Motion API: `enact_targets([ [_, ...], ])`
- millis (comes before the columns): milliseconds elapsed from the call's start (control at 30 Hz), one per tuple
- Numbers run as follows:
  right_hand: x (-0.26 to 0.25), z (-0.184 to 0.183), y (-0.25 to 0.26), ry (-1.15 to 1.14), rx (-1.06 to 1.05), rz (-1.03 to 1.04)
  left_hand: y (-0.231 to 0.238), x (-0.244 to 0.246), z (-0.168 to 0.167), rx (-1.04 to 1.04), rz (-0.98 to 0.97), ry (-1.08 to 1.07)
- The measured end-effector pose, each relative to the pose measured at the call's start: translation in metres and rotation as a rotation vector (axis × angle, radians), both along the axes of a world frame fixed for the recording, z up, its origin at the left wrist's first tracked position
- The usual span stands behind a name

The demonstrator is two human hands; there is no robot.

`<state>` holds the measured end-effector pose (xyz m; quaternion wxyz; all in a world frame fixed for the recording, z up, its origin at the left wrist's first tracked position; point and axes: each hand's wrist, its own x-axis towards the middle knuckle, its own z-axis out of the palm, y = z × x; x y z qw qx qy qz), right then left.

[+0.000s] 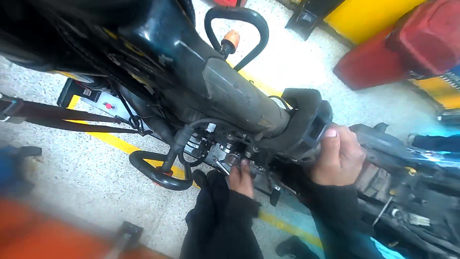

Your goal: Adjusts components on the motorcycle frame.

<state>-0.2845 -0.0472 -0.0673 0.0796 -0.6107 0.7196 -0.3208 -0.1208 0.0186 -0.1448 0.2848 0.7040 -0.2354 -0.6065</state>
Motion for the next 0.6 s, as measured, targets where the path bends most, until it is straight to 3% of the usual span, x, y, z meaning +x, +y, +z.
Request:
enact_targets([
  [67, 0.0, -0.001, -0.004, -0.004, -0.008, -0.001, -0.006, 0.041, -0.021, -0.262, -0.383, -0.397],
  [133, 0.003, -0.002, -0.003, -0.005, -0.014, -0.029, -0.018, 0.052, -0.02, -0.32, -0.464, -0.565],
  [200, 0.005, -0.001, -0.003, -0.013, -0.015, -0.033, -0.01, 0.023, -0.003, -0.165, -0.245, -0.349],
  [300, 0.004, -0.002, -0.003, -0.018, -0.032, -0.023, -0.008, -0.019, 0.022, 0.114, 0.278, 0.28],
  [333, 0.003, -0.001, -0.001, -0.015, -0.027, -0.022, -0.005, -0.014, 0.02, 0.143, 0.278, 0.346],
  [367, 0.002, -0.001, -0.001, -0.012, -0.015, -0.019, -0.001, 0.001, 0.007, 0.064, 0.138, 0.274],
  [467, 0.004, 0.0, -0.003, -0.007, 0.002, -0.033, -0.004, 0.055, -0.025, -0.283, -0.396, -0.365],
  [533, 0.005, 0.001, -0.001, 0.002, 0.007, -0.039, -0.006, 0.049, -0.014, -0.243, -0.387, -0.367],
  [600, 0.004, -0.001, -0.003, -0.007, -0.01, -0.027, 0.003, 0.011, 0.002, -0.079, -0.044, 0.013],
])
